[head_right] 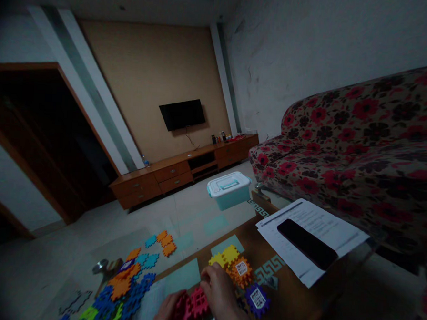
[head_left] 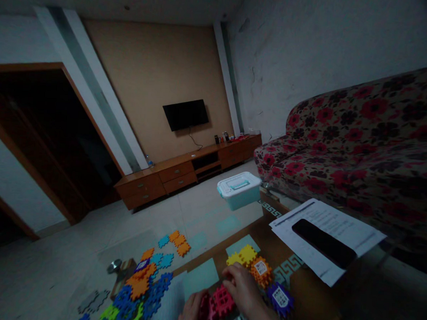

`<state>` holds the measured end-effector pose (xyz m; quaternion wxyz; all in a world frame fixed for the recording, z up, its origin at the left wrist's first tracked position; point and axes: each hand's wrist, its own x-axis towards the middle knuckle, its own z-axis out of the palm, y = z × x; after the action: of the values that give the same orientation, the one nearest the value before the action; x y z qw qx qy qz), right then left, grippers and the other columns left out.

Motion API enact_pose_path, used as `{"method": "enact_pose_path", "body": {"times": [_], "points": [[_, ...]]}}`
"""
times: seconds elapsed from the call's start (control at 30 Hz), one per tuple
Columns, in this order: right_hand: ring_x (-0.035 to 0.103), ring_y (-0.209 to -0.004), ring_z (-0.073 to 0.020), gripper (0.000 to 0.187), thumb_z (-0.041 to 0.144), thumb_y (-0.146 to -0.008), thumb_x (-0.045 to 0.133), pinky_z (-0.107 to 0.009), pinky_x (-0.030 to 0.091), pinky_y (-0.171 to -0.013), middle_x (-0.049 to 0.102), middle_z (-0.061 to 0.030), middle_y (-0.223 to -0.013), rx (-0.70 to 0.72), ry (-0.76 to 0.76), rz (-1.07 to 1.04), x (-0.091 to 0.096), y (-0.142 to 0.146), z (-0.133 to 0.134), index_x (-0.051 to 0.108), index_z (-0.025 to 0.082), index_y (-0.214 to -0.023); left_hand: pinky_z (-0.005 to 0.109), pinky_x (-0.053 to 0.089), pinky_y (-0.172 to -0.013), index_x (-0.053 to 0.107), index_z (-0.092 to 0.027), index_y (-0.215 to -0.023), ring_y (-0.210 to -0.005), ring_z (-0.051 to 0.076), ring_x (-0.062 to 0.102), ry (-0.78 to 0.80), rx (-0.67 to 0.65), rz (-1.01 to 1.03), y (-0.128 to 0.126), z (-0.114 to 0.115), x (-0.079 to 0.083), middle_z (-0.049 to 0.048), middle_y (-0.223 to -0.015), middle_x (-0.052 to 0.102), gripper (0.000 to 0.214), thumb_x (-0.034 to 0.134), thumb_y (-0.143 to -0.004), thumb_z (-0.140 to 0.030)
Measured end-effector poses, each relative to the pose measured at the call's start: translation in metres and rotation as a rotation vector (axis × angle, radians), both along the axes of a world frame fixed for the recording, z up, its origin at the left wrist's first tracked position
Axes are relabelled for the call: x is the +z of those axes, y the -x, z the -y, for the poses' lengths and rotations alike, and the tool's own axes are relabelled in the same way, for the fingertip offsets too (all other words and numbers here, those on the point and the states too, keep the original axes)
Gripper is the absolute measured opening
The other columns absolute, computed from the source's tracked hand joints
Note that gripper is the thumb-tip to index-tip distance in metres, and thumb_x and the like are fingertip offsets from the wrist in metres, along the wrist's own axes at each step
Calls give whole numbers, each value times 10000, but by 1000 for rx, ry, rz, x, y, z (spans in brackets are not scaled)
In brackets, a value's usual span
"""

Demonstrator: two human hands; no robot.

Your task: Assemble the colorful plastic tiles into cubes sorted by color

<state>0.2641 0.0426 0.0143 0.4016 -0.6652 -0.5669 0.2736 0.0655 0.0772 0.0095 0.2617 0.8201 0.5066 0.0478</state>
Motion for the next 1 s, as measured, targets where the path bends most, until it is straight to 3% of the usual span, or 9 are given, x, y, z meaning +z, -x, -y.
{"method": "enact_pose_path", "body": {"times": [0.2,0.37,0.57,0.73,0.87,1.0], "points": [[615,-849,-194,215,114,-732,533,-261,426,-757,651,-64,-923,24,-31,4,1,-1,3,671,187,-879,353,369,-1023,421,-93,-1366,-1272,283,450,40,-40,8,0,-1,-5,179,-1363,505,807,554,-573,-165],[620,-836,-193,241,140,-769,482,-275,447,-779,646,-75,-956,69,-71,-30,-5,-2,3,658,183,-927,406,333,-1082,441,-122,-1364,-1318,306,407,-49,82,64,3,18,0,177,-1392,489,770,609,-618,-212],[624,-889,-219,228,159,-797,438,-303,469,-801,656,-85,-910,93,-169,-34,-8,9,-2,649,190,-876,425,367,-1084,544,-138,-1280,-1261,291,486,-365,213,206,43,37,-28,169,-1315,566,556,545,-734,-246],[643,-910,-219,242,186,-855,416,-319,484,-832,670,-85,-926,100,-277,-17,-6,37,4,649,204,-914,436,378,-1076,517,-113,-1291,-1258,273,490,-560,399,235,87,43,-46,171,-1320,557,507,439,-808,-246],[659,-901,-206,239,232,-897,434,-302,517,-785,684,-62,-947,195,-414,20,0,66,18,652,230,-995,427,396,-1056,498,-190,-1313,-1293,260,454,-526,517,134,124,41,-34,120,-1364,526,513,467,-807,-270],[672,-841,-169,240,222,-897,473,-244,524,-716,691,-13,-921,458,-498,131,-12,112,43,644,301,-1046,461,384,-1031,514,-182,-1291,-1336,279,386,-499,830,-126,161,43,-6,129,-1426,462,455,418,-846,-198]]}}
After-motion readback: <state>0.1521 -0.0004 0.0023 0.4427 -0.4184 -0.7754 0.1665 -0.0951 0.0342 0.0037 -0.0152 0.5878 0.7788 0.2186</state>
